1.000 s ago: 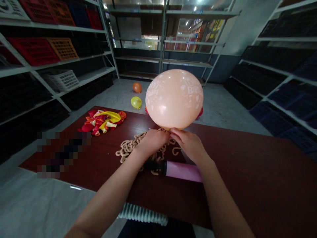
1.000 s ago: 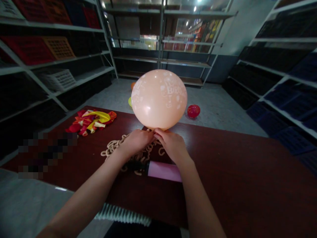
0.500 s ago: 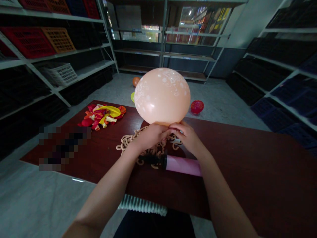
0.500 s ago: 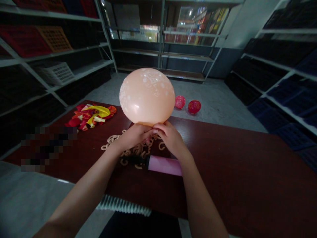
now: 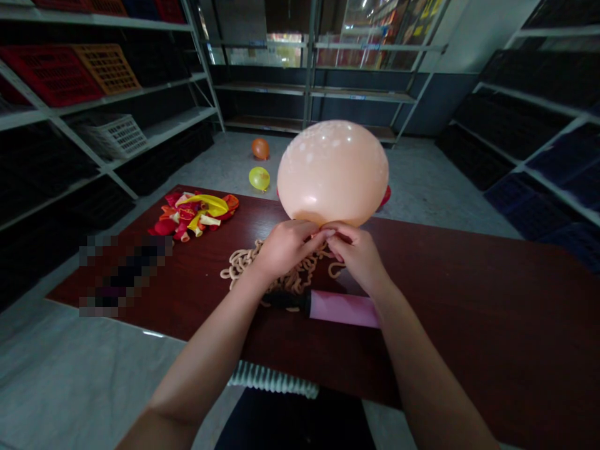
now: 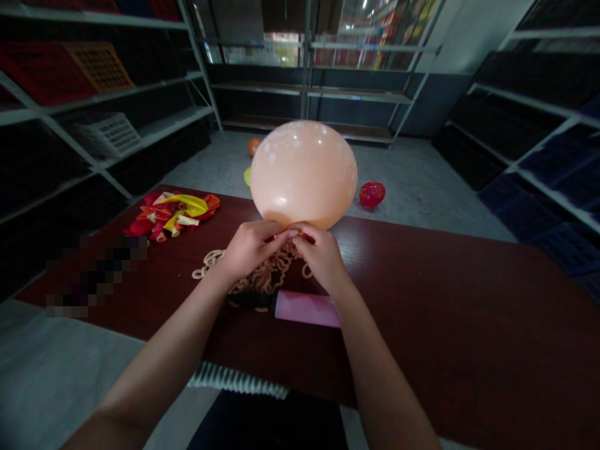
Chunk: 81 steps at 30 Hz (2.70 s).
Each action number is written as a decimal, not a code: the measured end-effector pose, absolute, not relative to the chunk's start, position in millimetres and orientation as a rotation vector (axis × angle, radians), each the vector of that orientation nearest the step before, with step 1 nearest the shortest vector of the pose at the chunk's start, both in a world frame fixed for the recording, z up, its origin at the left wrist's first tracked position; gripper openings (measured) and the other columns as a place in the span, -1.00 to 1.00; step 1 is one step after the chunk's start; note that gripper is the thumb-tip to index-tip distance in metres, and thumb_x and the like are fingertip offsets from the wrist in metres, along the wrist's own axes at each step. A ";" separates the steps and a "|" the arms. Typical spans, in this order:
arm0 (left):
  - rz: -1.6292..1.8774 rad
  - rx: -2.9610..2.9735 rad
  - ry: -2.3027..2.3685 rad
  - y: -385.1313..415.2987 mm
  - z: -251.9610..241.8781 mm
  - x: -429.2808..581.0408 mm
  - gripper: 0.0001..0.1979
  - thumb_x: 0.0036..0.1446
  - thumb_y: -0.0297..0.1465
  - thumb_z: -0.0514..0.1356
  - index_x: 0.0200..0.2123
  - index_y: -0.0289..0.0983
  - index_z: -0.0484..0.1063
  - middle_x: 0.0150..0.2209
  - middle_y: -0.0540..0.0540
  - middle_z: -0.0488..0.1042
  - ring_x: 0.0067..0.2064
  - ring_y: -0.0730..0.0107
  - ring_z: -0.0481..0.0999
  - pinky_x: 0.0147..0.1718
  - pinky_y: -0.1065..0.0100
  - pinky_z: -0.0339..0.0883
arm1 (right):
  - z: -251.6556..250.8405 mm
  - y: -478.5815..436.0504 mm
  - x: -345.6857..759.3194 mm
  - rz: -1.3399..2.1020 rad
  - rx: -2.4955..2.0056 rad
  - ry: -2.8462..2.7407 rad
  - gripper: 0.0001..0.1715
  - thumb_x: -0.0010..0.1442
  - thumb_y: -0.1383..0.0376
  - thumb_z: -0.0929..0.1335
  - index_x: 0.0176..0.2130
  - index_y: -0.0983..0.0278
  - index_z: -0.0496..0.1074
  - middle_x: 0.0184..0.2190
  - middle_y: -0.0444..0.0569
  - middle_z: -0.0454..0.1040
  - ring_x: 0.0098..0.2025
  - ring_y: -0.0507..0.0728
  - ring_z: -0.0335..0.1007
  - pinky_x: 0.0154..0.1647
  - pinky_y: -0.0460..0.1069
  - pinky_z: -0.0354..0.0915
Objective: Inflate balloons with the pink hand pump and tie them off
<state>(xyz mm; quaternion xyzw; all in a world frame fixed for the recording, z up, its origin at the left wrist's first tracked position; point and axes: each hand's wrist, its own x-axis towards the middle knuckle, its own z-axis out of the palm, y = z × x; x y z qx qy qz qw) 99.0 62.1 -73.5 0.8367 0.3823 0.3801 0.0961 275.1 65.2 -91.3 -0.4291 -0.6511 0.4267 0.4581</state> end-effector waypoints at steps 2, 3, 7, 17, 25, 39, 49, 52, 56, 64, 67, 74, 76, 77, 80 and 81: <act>1.078 2.512 1.098 62.9 -70.9 95.6 -0.62 0.37 -0.19 0.10 -0.36 -0.34 0.50 -0.40 -0.12 0.53 -0.37 0.39 0.47 -0.37 0.37 0.23 | -91.3 65.2 273.6 1.078 -1.036 -1.519 -0.84 0.13 0.18 0.39 -0.30 0.20 0.53 -0.58 -0.21 0.41 -0.58 -0.01 0.27 -0.53 -0.08 0.25; 1.056 2.498 1.092 63.9 -69.1 92.6 -0.64 0.37 -0.19 0.11 -0.32 -0.34 0.51 -0.37 -0.12 0.54 -0.34 0.38 0.48 -0.35 0.37 0.24 | -91.2 65.7 273.5 1.063 -1.024 -1.469 -0.84 0.12 0.17 0.40 -0.32 0.20 0.53 -0.57 -0.20 0.43 -0.56 -0.01 0.29 -0.51 -0.08 0.27; 0.933 2.375 1.209 71.6 -66.0 75.8 -0.73 0.36 -0.26 0.14 -0.27 -0.32 0.54 -0.34 -0.10 0.56 -0.34 0.39 0.49 -0.33 0.38 0.25 | -90.6 68.7 276.3 0.942 -0.996 -1.275 -0.83 0.14 0.13 0.42 -0.33 0.18 0.52 -0.45 -0.16 0.50 -0.44 0.00 0.41 -0.37 -0.06 0.39; 0.321 2.591 1.482 71.9 -93.8 80.2 -0.83 0.17 -0.27 0.32 -0.24 -0.25 0.53 -0.23 -0.13 0.53 -0.17 0.16 0.51 -0.28 0.30 0.28 | -89.1 68.8 281.7 0.867 -1.032 -1.163 -0.78 0.12 0.10 0.43 -0.29 0.17 0.53 -0.33 -0.12 0.56 -0.36 0.01 0.48 -0.37 -0.07 0.42; 0.688 2.323 1.120 72.1 -77.4 80.7 -0.92 0.21 -0.37 0.25 -0.30 -0.26 0.50 -0.27 -0.08 0.52 -0.23 0.31 0.48 -0.23 0.32 0.30 | -85.7 64.3 282.7 0.877 -1.047 -1.184 -0.77 0.14 0.09 0.42 -0.28 0.18 0.54 -0.37 -0.11 0.54 -0.40 0.01 0.44 -0.41 -0.06 0.38; 1.118 1.795 0.972 73.8 -76.2 87.8 -0.79 0.08 -0.34 0.37 -0.27 -0.32 0.48 -0.31 -0.09 0.55 -0.32 0.43 0.48 -0.28 0.37 0.40 | -91.2 61.2 273.0 0.941 -1.055 -1.222 -0.80 0.17 0.11 0.38 -0.28 0.17 0.51 -0.42 -0.13 0.52 -0.40 0.03 0.43 -0.39 -0.04 0.35; 1.400 1.901 0.829 62.0 -66.1 95.3 -0.76 0.36 -0.34 0.13 -0.11 -0.28 0.58 -0.20 -0.14 0.60 -0.18 0.34 0.58 -0.12 0.30 0.46 | -97.2 59.7 267.5 0.943 -1.064 -1.211 -0.73 0.15 0.05 0.40 -0.29 0.17 0.52 -0.45 -0.13 0.53 -0.42 0.07 0.43 -0.42 -0.04 0.32; 1.461 2.083 0.799 50.7 -64.5 100.6 -0.75 0.33 -0.40 0.18 0.03 -0.24 0.53 -0.06 -0.14 0.60 -0.07 0.36 0.59 -0.03 0.32 0.45 | -97.3 53.0 262.4 0.858 -1.105 -1.307 -0.77 0.18 0.10 0.38 -0.26 0.17 0.54 -0.38 -0.10 0.59 -0.36 0.09 0.48 -0.33 -0.02 0.34; 1.508 2.072 0.875 42.4 -66.6 104.6 -0.73 0.25 -0.35 0.28 0.00 -0.27 0.48 -0.11 -0.13 0.61 -0.18 0.41 0.62 -0.18 0.41 0.50 | -93.8 42.0 256.6 0.656 -1.203 -1.491 -0.81 0.20 0.21 0.34 -0.29 0.15 0.57 -0.32 -0.07 0.62 -0.28 0.14 0.51 -0.25 0.00 0.33; 1.503 2.134 0.854 55.3 -69.7 99.5 -0.90 0.27 -0.43 0.25 -0.21 -0.24 0.59 -0.24 -0.09 0.64 -0.20 0.38 0.60 -0.18 0.32 0.48 | -101.4 47.0 255.0 0.985 -1.096 -1.387 -0.79 0.11 0.12 0.39 -0.38 0.20 0.54 -0.48 -0.10 0.55 -0.43 0.09 0.45 -0.40 -0.02 0.33; 1.426 2.237 0.781 57.8 -68.8 97.0 -0.87 0.27 -0.41 0.25 -0.14 -0.20 0.58 -0.14 -0.09 0.64 -0.09 0.33 0.60 -0.03 0.20 0.45 | -101.3 50.2 256.8 1.105 -1.047 -1.309 -0.80 0.06 0.13 0.41 -0.35 0.20 0.54 -0.44 -0.10 0.56 -0.41 0.07 0.44 -0.39 -0.02 0.36; 1.339 2.280 0.689 60.2 -61.7 89.6 -0.72 0.20 -0.41 0.32 0.00 -0.16 0.53 -0.03 -0.10 0.61 0.02 0.29 0.57 0.08 0.13 0.39 | -91.4 50.1 262.0 1.287 -0.992 -1.197 -0.75 -0.06 0.16 0.49 -0.30 0.16 0.58 -0.37 -0.12 0.57 -0.39 0.03 0.39 -0.34 -0.02 0.35; 1.318 2.279 0.712 61.0 -61.0 88.7 -0.68 0.17 -0.39 0.35 0.02 -0.16 0.53 -0.03 -0.12 0.61 0.04 0.25 0.56 0.07 0.11 0.40 | -89.7 50.1 265.3 1.311 -0.979 -1.191 -0.75 -0.03 0.11 0.49 -0.30 0.15 0.58 -0.35 -0.12 0.57 -0.39 0.03 0.39 -0.33 -0.02 0.35; 1.317 2.274 0.732 61.4 -61.2 88.6 -0.66 0.16 -0.37 0.36 0.02 -0.15 0.53 -0.03 -0.13 0.61 0.03 0.24 0.56 0.06 0.11 0.40 | -89.0 50.0 267.0 1.318 -0.974 -1.195 -0.76 0.00 0.09 0.48 -0.31 0.14 0.58 -0.35 -0.11 0.57 -0.38 0.03 0.39 -0.32 -0.01 0.36; 1.341 2.254 0.755 62.1 -62.7 89.8 -0.65 0.14 -0.37 0.37 0.02 -0.15 0.53 -0.04 -0.14 0.61 0.03 0.23 0.55 0.04 0.11 0.41 | -87.4 49.5 270.5 1.318 -0.968 -1.230 -0.76 0.04 0.07 0.47 -0.32 0.15 0.57 -0.36 -0.11 0.56 -0.38 0.04 0.39 -0.30 0.01 0.37; 1.347 2.252 0.747 61.9 -63.1 90.7 -0.65 0.15 -0.38 0.37 0.02 -0.15 0.52 -0.03 -0.13 0.60 0.03 0.24 0.55 0.05 0.10 0.41 | -87.0 49.3 270.8 1.313 -0.969 -1.241 -0.76 0.04 0.07 0.46 -0.31 0.15 0.57 -0.34 -0.11 0.56 -0.37 0.04 0.40 -0.29 0.02 0.37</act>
